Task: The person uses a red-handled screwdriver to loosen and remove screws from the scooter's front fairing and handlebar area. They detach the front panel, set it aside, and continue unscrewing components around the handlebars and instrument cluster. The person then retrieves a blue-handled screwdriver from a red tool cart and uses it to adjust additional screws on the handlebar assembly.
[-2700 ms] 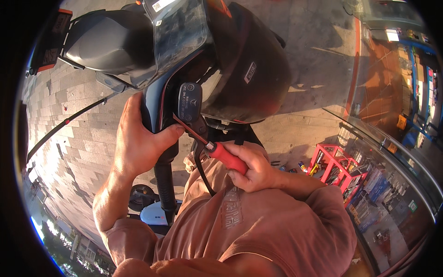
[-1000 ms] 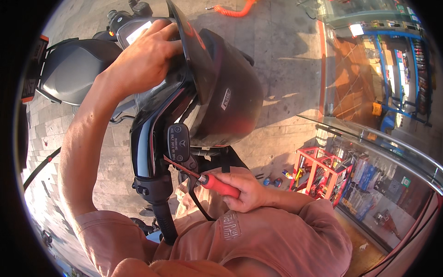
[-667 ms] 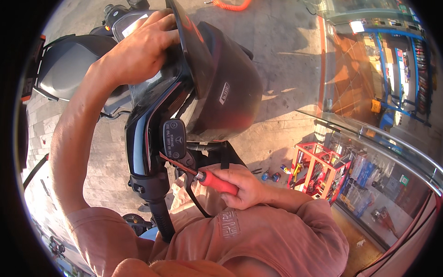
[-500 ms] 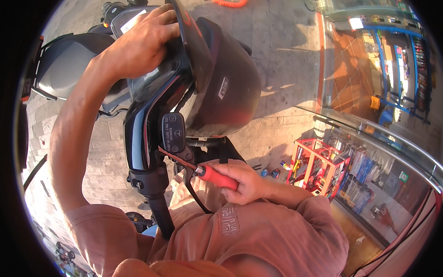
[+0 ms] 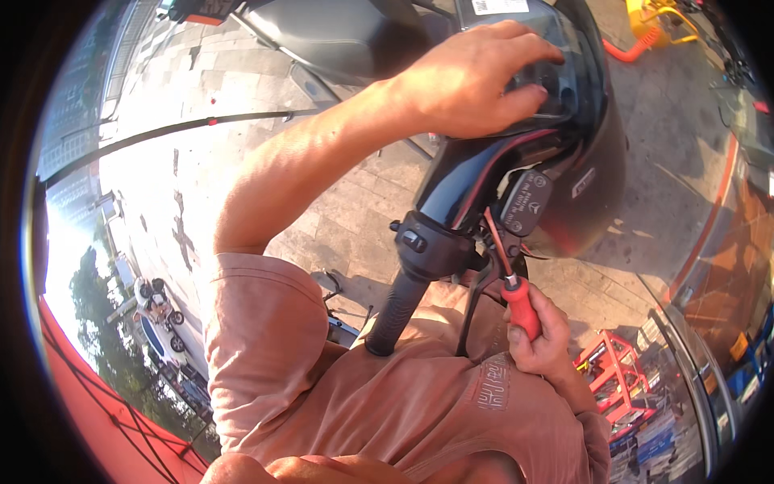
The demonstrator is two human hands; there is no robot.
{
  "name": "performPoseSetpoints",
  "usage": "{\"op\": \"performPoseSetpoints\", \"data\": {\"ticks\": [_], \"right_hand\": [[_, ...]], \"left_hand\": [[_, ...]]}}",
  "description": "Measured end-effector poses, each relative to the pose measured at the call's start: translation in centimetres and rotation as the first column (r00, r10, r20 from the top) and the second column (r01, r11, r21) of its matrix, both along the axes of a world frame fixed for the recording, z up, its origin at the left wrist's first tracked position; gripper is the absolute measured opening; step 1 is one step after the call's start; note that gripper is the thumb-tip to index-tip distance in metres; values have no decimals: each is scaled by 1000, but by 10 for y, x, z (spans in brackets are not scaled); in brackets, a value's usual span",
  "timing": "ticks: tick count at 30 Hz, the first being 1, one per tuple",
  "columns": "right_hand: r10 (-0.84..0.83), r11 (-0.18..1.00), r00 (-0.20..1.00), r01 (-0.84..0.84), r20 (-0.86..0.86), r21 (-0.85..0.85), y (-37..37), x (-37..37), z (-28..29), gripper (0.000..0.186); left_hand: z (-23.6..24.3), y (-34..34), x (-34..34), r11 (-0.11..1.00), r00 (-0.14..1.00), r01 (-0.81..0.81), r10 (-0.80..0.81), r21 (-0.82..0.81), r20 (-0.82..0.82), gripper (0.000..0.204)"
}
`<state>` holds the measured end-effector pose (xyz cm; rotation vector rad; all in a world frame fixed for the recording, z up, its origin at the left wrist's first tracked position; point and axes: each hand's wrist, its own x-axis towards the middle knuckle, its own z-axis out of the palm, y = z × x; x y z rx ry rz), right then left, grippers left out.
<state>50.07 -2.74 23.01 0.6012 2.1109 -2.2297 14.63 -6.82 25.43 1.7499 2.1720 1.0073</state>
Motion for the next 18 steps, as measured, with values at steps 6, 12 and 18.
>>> {"op": "performPoseSetpoints", "data": {"ticks": [6,12,18], "right_hand": [[-61,990,998,65,29,-125,5,-2,-14,65],[-4,993,998,-3,-59,-119,17,-6,-22,62],[56,977,990,-81,-132,-196,26,-18,-30,61]], "left_hand": [[39,-60,48,937,950,-154,227,-312,213,73],[56,-66,85,854,919,-317,385,-413,91,73],[46,-62,96,778,854,-433,515,-455,67,98]]}}
